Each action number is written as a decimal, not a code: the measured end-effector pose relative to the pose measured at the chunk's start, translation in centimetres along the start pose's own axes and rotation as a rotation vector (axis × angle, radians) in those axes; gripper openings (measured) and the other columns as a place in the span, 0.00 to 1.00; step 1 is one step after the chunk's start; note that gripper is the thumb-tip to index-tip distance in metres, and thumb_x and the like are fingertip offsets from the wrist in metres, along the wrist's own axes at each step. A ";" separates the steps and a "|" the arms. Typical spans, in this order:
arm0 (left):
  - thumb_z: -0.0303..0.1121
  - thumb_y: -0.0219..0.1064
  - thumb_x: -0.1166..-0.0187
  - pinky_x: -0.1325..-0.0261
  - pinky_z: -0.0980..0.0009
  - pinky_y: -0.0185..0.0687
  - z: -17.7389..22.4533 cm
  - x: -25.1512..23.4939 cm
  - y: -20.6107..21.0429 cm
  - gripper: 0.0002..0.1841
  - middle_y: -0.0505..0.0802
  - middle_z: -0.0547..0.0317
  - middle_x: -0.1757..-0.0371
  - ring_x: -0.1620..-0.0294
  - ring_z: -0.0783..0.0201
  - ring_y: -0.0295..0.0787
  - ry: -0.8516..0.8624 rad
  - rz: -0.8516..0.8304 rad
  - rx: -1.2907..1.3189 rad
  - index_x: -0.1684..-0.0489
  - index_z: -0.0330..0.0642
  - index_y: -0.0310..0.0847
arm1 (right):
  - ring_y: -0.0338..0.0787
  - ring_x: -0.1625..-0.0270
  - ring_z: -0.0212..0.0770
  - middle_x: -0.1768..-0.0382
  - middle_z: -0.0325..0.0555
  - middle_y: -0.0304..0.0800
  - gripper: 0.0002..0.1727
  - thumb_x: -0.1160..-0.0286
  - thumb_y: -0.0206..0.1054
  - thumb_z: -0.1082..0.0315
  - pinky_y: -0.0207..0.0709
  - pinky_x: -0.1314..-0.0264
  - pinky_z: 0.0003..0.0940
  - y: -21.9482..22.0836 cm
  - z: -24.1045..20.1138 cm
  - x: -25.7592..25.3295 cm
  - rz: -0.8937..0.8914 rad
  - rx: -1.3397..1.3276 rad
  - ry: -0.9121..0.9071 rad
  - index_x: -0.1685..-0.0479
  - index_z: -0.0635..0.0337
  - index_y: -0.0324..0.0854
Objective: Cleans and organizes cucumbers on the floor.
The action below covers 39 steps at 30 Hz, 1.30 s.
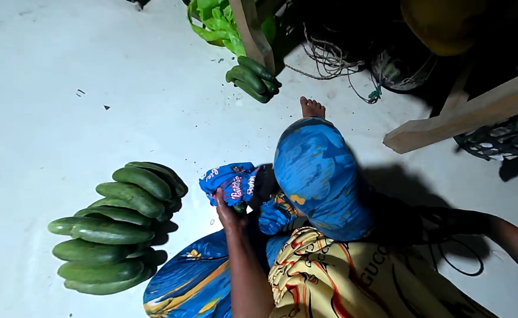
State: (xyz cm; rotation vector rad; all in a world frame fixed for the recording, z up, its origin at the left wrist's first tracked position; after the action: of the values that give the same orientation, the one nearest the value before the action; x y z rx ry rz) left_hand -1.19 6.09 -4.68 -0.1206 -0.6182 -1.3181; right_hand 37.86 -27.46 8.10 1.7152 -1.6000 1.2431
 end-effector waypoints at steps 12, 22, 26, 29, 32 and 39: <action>0.50 0.44 0.08 0.72 0.73 0.83 0.0 0.3 0.3 0.17 0.88 0.67 0.67 0.70 0.72 0.87 0.003 -0.026 -0.018 0.52 0.52 0.75 | 0.78 0.75 0.25 0.72 0.34 0.77 0.18 0.17 0.52 0.72 0.75 0.68 0.22 -9.0 9.5 -1.0 0.155 -0.158 0.140 0.31 0.61 0.71; 0.43 0.42 0.06 0.69 0.71 0.87 0.7 0.2 0.0 0.16 0.90 0.63 0.65 0.66 0.71 0.90 0.061 0.018 -0.025 0.45 0.46 0.74 | 0.75 0.75 0.27 0.72 0.39 0.78 0.15 0.12 0.60 0.60 0.73 0.69 0.26 -11.0 -7.4 -16.9 0.350 -0.236 -0.087 0.48 0.65 0.80; 0.42 0.40 0.06 0.62 0.70 0.89 0.4 0.4 0.0 0.18 0.91 0.63 0.62 0.63 0.71 0.91 0.086 0.010 -0.065 0.41 0.43 0.73 | 0.87 0.50 0.57 0.51 0.65 0.87 0.32 0.28 0.76 0.52 0.80 0.43 0.58 -11.7 -11.8 -24.9 0.399 -0.069 -0.098 0.39 0.74 0.78; 0.39 0.40 0.07 0.60 0.72 0.90 0.1 0.5 0.5 0.16 0.91 0.65 0.63 0.62 0.74 0.91 0.100 0.002 -0.071 0.42 0.42 0.72 | 0.84 0.36 0.66 0.40 0.72 0.84 0.41 0.34 0.79 0.47 0.73 0.32 0.66 -11.6 -15.0 -28.2 0.407 0.075 -0.081 0.33 0.75 0.75; 0.37 0.41 0.07 0.57 0.74 0.90 -0.2 0.8 1.0 0.16 0.91 0.66 0.62 0.61 0.76 0.91 0.081 0.009 -0.105 0.40 0.40 0.71 | 0.82 0.29 0.68 0.34 0.74 0.81 0.45 0.35 0.82 0.49 0.71 0.26 0.66 -11.7 -17.5 -30.3 0.431 0.117 -0.089 0.26 0.76 0.71; 0.36 0.42 0.08 0.58 0.76 0.89 -1.0 0.8 2.0 0.15 0.91 0.67 0.64 0.63 0.78 0.90 0.018 0.022 -0.163 0.42 0.40 0.73 | 0.79 0.28 0.71 0.31 0.76 0.78 0.51 0.49 0.90 0.54 0.72 0.27 0.68 -12.3 -19.5 -35.5 0.450 0.104 -0.207 0.24 0.74 0.70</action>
State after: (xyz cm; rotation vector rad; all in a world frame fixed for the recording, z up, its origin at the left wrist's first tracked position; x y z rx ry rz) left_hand 1.10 5.53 -4.67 -0.2478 -0.4918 -1.3461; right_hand 47.41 9.54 -10.12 1.6412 -2.1668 1.4078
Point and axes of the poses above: each hand's wrist, its own x-axis away from the middle knuckle, its own y-axis out of the palm, z = x × y, the point moved 8 cm from there along -x, towards the middle knuckle
